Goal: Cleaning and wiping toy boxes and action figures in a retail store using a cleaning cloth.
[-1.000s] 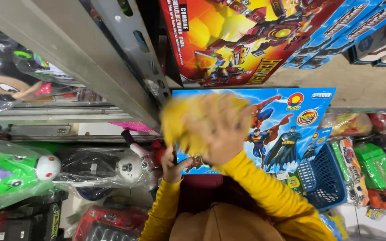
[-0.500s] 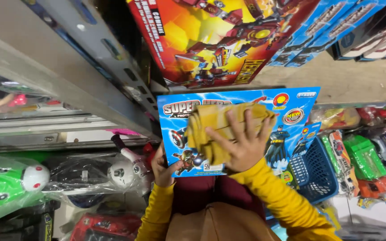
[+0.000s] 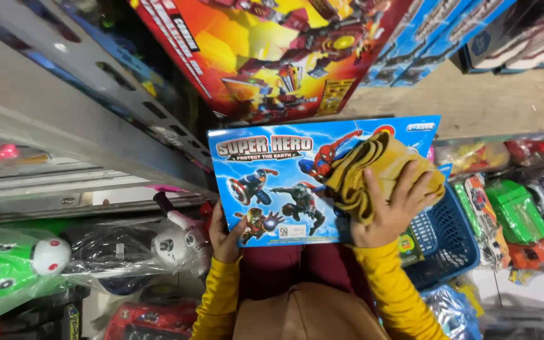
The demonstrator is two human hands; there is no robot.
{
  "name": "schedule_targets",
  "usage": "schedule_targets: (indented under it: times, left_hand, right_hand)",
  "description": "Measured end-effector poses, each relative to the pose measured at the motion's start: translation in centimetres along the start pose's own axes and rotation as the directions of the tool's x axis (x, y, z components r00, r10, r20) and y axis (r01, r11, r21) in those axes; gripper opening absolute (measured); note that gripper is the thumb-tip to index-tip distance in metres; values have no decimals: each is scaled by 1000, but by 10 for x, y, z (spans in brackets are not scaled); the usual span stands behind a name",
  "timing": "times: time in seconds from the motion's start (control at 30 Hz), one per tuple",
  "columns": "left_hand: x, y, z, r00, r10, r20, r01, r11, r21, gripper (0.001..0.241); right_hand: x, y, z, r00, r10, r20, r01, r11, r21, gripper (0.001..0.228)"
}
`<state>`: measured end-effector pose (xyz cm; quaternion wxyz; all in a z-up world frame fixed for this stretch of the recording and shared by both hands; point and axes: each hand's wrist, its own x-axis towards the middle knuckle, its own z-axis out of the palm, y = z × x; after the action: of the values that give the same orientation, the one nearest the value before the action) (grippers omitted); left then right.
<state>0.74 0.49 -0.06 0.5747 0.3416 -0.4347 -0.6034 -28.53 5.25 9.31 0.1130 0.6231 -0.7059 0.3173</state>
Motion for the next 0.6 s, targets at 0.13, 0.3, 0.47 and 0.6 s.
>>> schedule_targets:
  times: [0.13,0.3,0.47,0.6]
  left_hand:
    - [2,-5,-5,999,27,24,-28,998,50,66]
    - [-3,-7,-6,1000,25,-3,-25,999,33,69]
    - [2,-5,-4,1000,-1,12,2,998,-69,64]
    - [-2,-5,-6,1000,-2,14,3,998,-68,70]
  right_hand:
    - [-38,-2,8,993,-113,30,114,992,-47,58]
    - [-52,20,7,1000,19,-2,-19,1000,11,58]
    - [-73,-1,11,971,-215,106,216,976,1,58]
    - [-65,-5,7,995,-50,81,44,996,77,62]
